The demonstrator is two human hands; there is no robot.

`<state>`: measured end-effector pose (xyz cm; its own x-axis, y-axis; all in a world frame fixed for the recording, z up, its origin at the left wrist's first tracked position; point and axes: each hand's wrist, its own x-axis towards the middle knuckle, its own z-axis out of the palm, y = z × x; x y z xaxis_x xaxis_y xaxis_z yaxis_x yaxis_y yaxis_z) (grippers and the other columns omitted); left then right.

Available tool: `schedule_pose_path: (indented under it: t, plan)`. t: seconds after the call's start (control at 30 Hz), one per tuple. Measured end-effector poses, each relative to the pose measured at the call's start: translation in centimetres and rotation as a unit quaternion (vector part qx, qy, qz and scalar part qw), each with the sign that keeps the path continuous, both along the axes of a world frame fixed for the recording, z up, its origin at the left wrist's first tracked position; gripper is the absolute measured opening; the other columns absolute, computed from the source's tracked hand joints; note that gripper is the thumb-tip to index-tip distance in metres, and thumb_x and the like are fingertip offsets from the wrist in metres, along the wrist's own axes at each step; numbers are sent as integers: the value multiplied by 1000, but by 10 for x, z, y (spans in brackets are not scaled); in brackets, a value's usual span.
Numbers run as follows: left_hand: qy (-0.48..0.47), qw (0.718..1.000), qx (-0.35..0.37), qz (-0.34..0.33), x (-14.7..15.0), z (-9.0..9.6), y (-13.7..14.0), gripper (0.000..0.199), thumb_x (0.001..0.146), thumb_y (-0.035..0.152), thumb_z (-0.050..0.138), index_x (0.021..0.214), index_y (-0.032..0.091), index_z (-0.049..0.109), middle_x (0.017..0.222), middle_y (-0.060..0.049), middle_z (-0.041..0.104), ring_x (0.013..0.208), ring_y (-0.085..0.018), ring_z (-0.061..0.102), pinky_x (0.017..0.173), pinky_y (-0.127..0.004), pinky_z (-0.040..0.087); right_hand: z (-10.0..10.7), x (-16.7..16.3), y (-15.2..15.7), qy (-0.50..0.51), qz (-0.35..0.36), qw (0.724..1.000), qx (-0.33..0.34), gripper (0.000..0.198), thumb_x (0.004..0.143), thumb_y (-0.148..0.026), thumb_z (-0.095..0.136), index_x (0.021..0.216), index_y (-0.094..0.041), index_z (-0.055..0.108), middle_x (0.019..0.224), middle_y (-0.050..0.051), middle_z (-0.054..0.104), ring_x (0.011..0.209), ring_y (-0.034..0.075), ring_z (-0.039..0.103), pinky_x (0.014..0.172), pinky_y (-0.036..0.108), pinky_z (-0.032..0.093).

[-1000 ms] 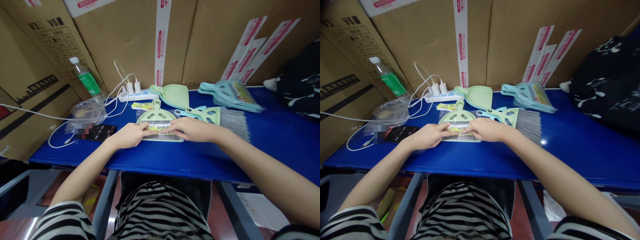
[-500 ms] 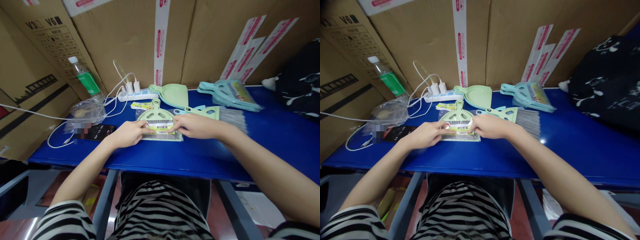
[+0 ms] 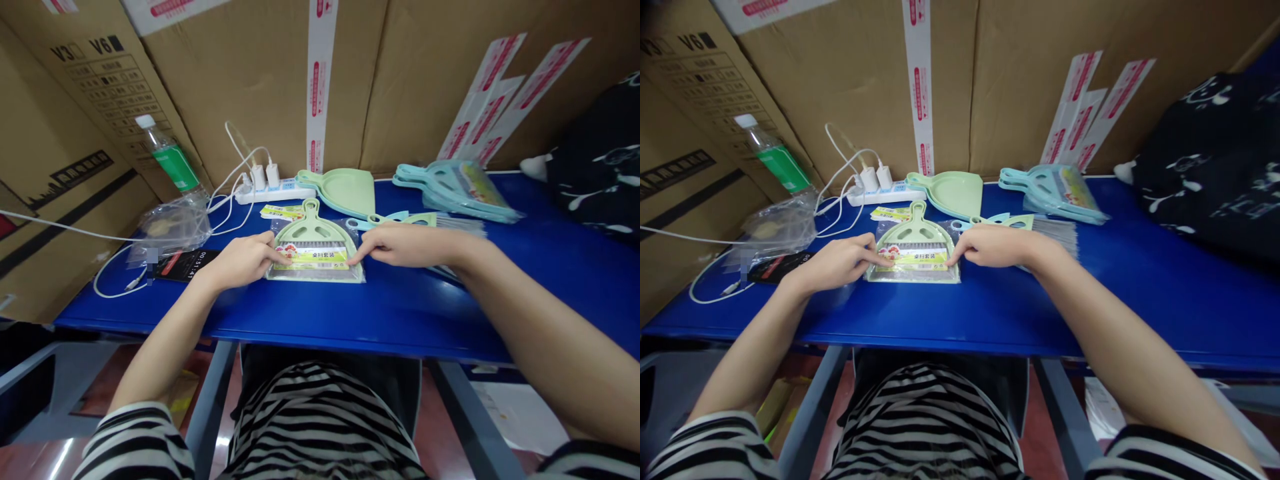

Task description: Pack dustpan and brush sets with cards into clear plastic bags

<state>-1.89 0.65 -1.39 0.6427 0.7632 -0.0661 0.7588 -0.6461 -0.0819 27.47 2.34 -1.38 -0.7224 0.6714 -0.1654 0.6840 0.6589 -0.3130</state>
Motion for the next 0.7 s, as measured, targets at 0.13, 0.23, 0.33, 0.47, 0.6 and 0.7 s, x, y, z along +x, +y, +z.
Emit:
schedule_pose_path:
  t: [0.13, 0.23, 0.33, 0.47, 0.6, 0.7]
  plan:
    - [-27, 999, -7, 25, -9, 4, 4, 54, 81, 5, 40, 106, 34, 77, 80, 0, 55, 72, -12, 56, 66, -22, 44, -2, 3, 3, 28, 11, 1000, -3, 48, 78, -9, 42, 100, -26, 81, 105, 3, 78, 89, 19, 69, 81, 31, 52]
    - [-34, 999, -14, 24, -14, 5, 6, 56, 79, 4, 39, 106, 35, 77, 78, 0, 56, 68, -12, 54, 63, -22, 43, -6, 6, 5, 48, 20, 999, 2, 47, 77, -9, 42, 96, -27, 81, 102, 2, 78, 87, 19, 69, 78, 32, 52]
    - [-37, 999, -15, 16, -15, 5, 7, 57, 78, 4, 39, 107, 35, 77, 76, 0, 57, 66, -12, 54, 61, -22, 42, -8, 7, 7, 64, 29, 997, 13, 46, 77, -9, 42, 94, -27, 80, 99, 1, 79, 86, 19, 70, 75, 31, 52]
    - [-26, 998, -25, 43, -13, 6, 6, 54, 78, 3, 41, 104, 33, 78, 79, 0, 59, 70, -13, 56, 64, -24, 43, -7, 4, 6, 59, 15, 998, 7, 44, 76, -8, 42, 91, -26, 79, 95, 1, 79, 85, 18, 70, 74, 30, 51]
    - [-25, 998, -29, 51, -13, 7, 6, 52, 79, 3, 41, 100, 32, 79, 79, 0, 59, 68, -13, 56, 64, -24, 43, -6, 1, 5, 55, 7, 998, -11, 41, 77, -9, 42, 90, -24, 78, 93, 2, 78, 82, 18, 69, 73, 30, 49]
    - [-40, 999, -20, 18, -14, 6, 7, 49, 78, 4, 41, 95, 29, 79, 78, 0, 59, 68, -13, 57, 64, -24, 43, -8, -1, 4, 59, 6, 998, -13, 39, 77, -9, 42, 89, -22, 77, 87, 2, 77, 75, 17, 67, 69, 29, 48]
